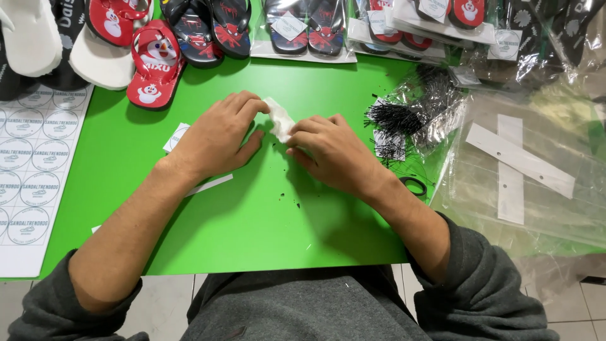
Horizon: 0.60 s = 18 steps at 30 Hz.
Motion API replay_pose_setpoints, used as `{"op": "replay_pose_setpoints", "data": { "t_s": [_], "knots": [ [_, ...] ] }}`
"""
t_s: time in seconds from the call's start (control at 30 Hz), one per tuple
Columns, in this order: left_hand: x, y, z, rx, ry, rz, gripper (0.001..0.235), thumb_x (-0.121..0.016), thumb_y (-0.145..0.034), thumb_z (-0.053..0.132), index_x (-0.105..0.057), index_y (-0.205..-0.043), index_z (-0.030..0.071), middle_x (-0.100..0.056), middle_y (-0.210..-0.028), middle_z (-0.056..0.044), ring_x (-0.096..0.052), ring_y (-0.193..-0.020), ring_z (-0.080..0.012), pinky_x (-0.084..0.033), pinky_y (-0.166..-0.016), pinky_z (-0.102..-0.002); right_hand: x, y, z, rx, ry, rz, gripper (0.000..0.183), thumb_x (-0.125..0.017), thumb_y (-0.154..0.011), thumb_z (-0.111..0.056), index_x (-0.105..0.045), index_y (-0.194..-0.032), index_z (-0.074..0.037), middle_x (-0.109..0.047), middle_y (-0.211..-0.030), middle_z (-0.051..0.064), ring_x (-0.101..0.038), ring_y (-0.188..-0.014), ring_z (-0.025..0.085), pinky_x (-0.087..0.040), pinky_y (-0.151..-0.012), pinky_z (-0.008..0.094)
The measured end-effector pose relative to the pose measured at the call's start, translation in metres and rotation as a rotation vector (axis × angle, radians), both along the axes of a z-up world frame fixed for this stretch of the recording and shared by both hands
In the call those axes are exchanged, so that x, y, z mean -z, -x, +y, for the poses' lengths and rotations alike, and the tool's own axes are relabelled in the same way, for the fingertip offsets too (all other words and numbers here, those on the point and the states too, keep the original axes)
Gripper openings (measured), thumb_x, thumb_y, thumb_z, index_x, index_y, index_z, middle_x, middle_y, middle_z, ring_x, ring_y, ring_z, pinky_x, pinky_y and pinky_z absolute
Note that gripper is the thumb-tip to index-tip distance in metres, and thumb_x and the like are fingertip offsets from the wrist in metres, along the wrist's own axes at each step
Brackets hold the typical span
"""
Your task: Peeling circular labels from a sheet and applying them to the heel area of flip-flop sandals, followed by wiping the surface.
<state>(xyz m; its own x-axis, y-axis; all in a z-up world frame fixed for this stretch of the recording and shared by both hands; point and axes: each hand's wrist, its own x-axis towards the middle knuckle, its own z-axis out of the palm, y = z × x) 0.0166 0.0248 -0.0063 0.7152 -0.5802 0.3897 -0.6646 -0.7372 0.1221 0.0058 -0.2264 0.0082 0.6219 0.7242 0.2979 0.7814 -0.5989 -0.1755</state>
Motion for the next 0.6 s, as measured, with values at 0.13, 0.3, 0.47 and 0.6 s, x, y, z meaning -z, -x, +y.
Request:
{"op": "replay_pose_setpoints", "data": {
  "t_s": [0.13,0.3,0.47,0.6],
  "knots": [
    [0.001,0.001,-0.001,0.021,0.012,0.010,0.032,-0.062,-0.095,0.016,-0.050,-0.124,0.008,-0.053,-0.113,-0.007,-0.061,-0.106,-0.0259,-0.054,-0.082,-0.040,0.012,-0.007,-0.002,-0.003,-0.024,-0.047,0.011,-0.072,-0.094,-0.023,-0.061,-0.094,-0.019,-0.061,-0.088,-0.004,-0.064,-0.090,0.018,-0.048,-0.075,0.037],
    [0.003,0.002,-0.003,0.035,0.027,-0.011,0.033,-0.062,-0.093,0.014,-0.050,-0.123,0.008,-0.053,-0.113,-0.007,-0.061,-0.104,-0.0263,-0.054,-0.079,-0.040,0.010,-0.016,-0.007,0.165,-0.207,0.052,0.056,-0.062,-0.090,-0.004,-0.047,-0.142,-0.016,-0.055,-0.101,0.007,-0.064,-0.091,0.033,-0.056,-0.070,0.046],
    [0.004,0.001,-0.001,0.033,0.016,-0.004,0.033,-0.061,-0.094,0.013,-0.051,-0.124,0.008,-0.053,-0.112,-0.007,-0.061,-0.108,-0.0266,-0.054,-0.081,-0.041,0.025,-0.021,-0.008,0.150,-0.067,0.062,0.066,-0.059,-0.081,0.009,-0.052,-0.142,-0.016,-0.053,-0.126,0.008,-0.060,-0.104,0.036,-0.062,-0.066,0.045],
    [0.001,0.002,-0.002,0.023,0.026,0.012,0.033,-0.060,-0.095,0.012,-0.051,-0.127,0.009,-0.052,-0.114,-0.007,-0.060,-0.110,-0.0280,-0.054,-0.080,-0.042,-0.008,0.007,0.012,-0.048,0.031,0.058,0.054,-0.064,-0.079,0.009,-0.062,-0.130,-0.008,-0.056,-0.129,0.011,-0.058,-0.097,0.036,-0.062,-0.071,0.046]
  ]
}}
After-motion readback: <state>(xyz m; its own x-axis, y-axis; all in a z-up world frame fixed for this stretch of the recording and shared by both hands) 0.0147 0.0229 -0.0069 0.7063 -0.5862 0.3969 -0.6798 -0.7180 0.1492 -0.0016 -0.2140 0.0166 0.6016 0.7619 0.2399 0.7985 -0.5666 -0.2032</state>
